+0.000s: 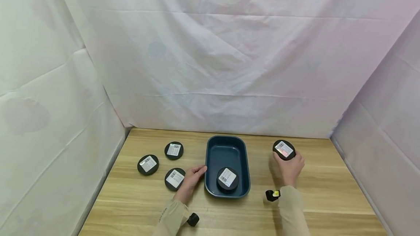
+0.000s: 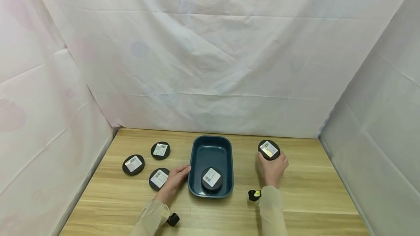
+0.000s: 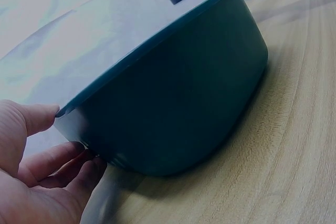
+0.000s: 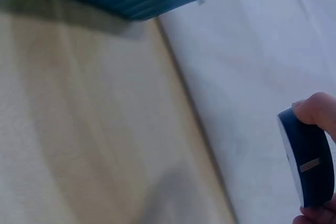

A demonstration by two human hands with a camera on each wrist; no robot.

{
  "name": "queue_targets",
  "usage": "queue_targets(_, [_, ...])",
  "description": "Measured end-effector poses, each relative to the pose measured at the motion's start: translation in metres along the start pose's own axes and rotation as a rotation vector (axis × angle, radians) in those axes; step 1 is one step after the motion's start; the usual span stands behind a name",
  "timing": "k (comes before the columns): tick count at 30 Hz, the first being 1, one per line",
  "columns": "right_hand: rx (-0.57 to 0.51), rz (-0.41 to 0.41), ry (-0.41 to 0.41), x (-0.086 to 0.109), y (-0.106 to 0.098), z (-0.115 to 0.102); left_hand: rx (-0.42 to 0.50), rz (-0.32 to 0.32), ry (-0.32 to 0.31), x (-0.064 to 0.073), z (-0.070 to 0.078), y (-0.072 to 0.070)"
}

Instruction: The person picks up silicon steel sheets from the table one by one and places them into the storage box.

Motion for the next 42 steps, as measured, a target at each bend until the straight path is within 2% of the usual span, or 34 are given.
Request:
queue_targets(1, [-0.002, 0.004, -0.007, 0.000, -0.003, -0.004, -0.001, 0.002, 0.000, -0.003, -0.006, -0.001])
queue_targets(7, [-0.031, 0.017, -0.029, 0.005, -0.019, -0.024, -0.004, -0.010, 0.014, -0.001, 0.001, 0.000])
queue_targets(14, [-0.048, 0.011, -0.080, 0.017, -0.036, -0.053, 0.010, -0.029, 0.016, 0.009, 0.030, 0.004])
queue_targets(17, [-0.043, 0.006, -0.091, 0.023, -0.043, -0.065, 0.001, -0.034, 0.022, 0.011, 0.035, 0.004])
queue_targets(19, [-0.051, 0.002, -0.096, 0.027, -0.047, -0.072, -0.002, -0.034, 0.027, 0.009, 0.032, 0.004])
queue_targets(27, [-0.108, 0.003, -0.097, 0.039, -0.057, -0.087, -0.003, -0.002, 0.006, -0.001, 0.001, 0.000])
queue_targets(32, [-0.151, 0.006, -0.091, 0.044, -0.057, -0.090, -0.012, 0.004, 0.013, -0.002, 0.001, 0.000])
queue_targets(42, [-0.203, -0.063, -0.097, 0.065, -0.048, -0.099, -0.014, 0.002, 0.009, 0.000, 0.004, 0.001])
Point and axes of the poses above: each hand's wrist, its own x-axis away from the middle knuckle, its own y-axis out of the palm, z = x × y, the point moved 10 cm from there along -x, towards the middle knuckle, and after that the axes turned 15 degrees about y, right-handed, at the moved point
